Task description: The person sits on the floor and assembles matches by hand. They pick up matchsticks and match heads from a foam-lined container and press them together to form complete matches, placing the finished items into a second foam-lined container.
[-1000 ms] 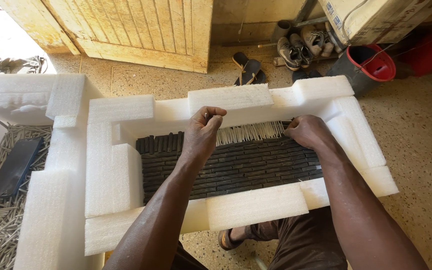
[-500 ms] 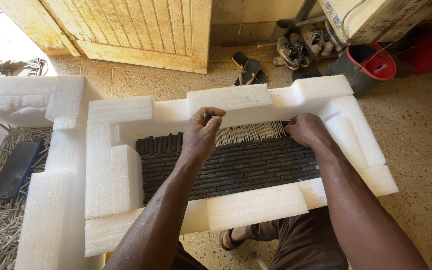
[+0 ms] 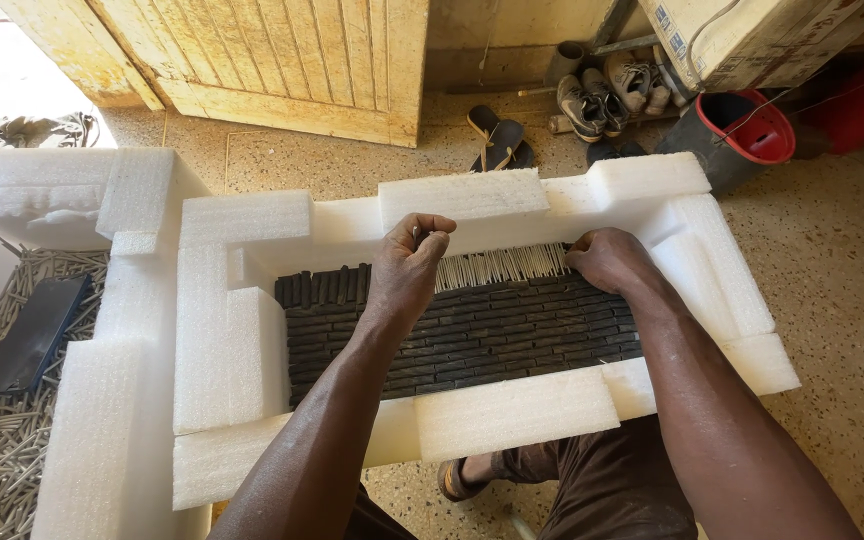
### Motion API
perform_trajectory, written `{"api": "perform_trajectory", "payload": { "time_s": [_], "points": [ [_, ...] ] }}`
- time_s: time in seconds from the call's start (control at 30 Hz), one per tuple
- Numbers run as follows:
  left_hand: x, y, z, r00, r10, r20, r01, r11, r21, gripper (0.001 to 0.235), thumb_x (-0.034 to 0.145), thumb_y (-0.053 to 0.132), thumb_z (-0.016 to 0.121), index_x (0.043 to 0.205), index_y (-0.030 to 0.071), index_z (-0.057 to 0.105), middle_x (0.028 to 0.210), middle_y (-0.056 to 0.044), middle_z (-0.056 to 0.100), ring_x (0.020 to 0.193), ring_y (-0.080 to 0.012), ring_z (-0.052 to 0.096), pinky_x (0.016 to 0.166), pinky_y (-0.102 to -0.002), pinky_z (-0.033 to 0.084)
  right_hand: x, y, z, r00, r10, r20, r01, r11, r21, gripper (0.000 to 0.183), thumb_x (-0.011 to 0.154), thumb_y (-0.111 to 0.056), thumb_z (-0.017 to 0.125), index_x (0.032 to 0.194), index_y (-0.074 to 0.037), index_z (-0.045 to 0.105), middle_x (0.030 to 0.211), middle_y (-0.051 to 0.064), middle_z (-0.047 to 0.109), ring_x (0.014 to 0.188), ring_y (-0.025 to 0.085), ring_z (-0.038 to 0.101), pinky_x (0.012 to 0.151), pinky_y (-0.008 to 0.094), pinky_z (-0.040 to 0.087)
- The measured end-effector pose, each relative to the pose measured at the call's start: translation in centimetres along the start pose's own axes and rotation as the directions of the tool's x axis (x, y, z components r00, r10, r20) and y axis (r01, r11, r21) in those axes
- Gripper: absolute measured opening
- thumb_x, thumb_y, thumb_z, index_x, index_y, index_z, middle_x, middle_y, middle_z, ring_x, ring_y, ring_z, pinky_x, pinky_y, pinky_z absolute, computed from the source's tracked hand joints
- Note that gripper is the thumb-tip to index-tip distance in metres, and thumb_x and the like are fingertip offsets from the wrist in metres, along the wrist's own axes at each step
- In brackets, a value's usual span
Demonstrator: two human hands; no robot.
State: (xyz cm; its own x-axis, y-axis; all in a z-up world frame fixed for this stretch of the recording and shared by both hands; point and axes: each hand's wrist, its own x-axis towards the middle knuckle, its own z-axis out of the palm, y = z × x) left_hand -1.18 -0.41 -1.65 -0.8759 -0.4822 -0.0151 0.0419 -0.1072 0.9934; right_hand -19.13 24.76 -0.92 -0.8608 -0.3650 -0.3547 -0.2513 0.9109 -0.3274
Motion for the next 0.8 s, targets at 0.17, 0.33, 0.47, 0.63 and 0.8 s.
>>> {"api": "perform_trajectory", "payload": {
  "time_s": [0.17, 0.33, 0.47, 0.63, 0.8],
  "points": [
    [-0.8, 1.7, -0.1, 0.988, -0.094, 0.125, 0.114, 0.979, -0.167, 0.029, 0.106, 0.026, 0.056, 0.120, 0.009, 0.074, 0.072, 0.002, 0.049, 0.065, -0.0070, 0.040, 0.057, -0.024, 0.034, 0.2, 0.6, -0.2, 0.998, -0.005, -0.061, 0.010, 0.997, 0.080, 0.053, 0.095, -0.037, 0.063, 0.135, -0.004, 0.076, 0.121, 0.026, 0.076, 0.120, 0.047, 0.069, 0.099, 0.056, 0.057],
    [-0.5, 0.6, -0.5, 0.922, -0.210, 0.327, 0.323, 0.881, -0.346, 0.038, 0.114, 0.031, 0.043, 0.125, 0.009, 0.072, 0.069, 0.002, 0.050, 0.056, -0.0071, 0.043, 0.047, -0.022, 0.037, -1.9, -1.5, -0.9, 0.990, -0.073, -0.124, 0.095, 0.980, 0.176, 0.050, 0.098, -0.040, 0.065, 0.132, -0.006, 0.077, 0.109, 0.023, 0.078, 0.115, 0.047, 0.070, 0.096, 0.058, 0.056],
    [0.5, -0.8, -0.7, 0.890, -0.187, 0.415, 0.375, 0.818, -0.436, 0.045, 0.111, 0.038, 0.040, 0.129, 0.008, 0.068, 0.074, -0.005, 0.054, 0.060, -0.0146, 0.052, 0.046, -0.027, 0.042, -8.0, -7.6, -3.0, 0.987, -0.115, -0.114, 0.147, 0.934, 0.325, 0.039, 0.102, -0.035, 0.065, 0.126, -0.006, 0.077, 0.101, 0.019, 0.078, 0.098, 0.034, 0.073, 0.092, 0.050, 0.057],
    [0.0, 0.1, -1.2, 0.906, -0.168, 0.388, 0.361, 0.787, -0.501, 0.046, 0.110, 0.034, 0.040, 0.132, 0.006, 0.067, 0.078, -0.007, 0.059, 0.066, -0.0168, 0.057, 0.053, -0.031, 0.044, -12.9, -12.9, -2.3, 0.991, -0.099, 0.093, 0.028, 0.816, 0.577, 0.037, 0.100, -0.028, 0.069, 0.121, 0.001, 0.076, 0.096, 0.018, 0.076, 0.081, 0.024, 0.075, 0.070, 0.035, 0.065],
    [0.0, -0.3, -2.1, 0.955, -0.053, 0.293, 0.238, 0.728, -0.642, 0.046, 0.107, 0.030, 0.044, 0.141, 0.003, 0.062, 0.089, -0.008, 0.061, 0.078, -0.0194, 0.062, 0.064, -0.034, 0.054, -14.2, -15.9, 1.3, 0.981, -0.173, 0.092, 0.042, 0.643, 0.764, 0.044, 0.091, -0.018, 0.080, 0.123, 0.011, 0.072, 0.097, 0.019, 0.078, 0.085, 0.020, 0.076, 0.073, 0.030, 0.066]
  ]
}}
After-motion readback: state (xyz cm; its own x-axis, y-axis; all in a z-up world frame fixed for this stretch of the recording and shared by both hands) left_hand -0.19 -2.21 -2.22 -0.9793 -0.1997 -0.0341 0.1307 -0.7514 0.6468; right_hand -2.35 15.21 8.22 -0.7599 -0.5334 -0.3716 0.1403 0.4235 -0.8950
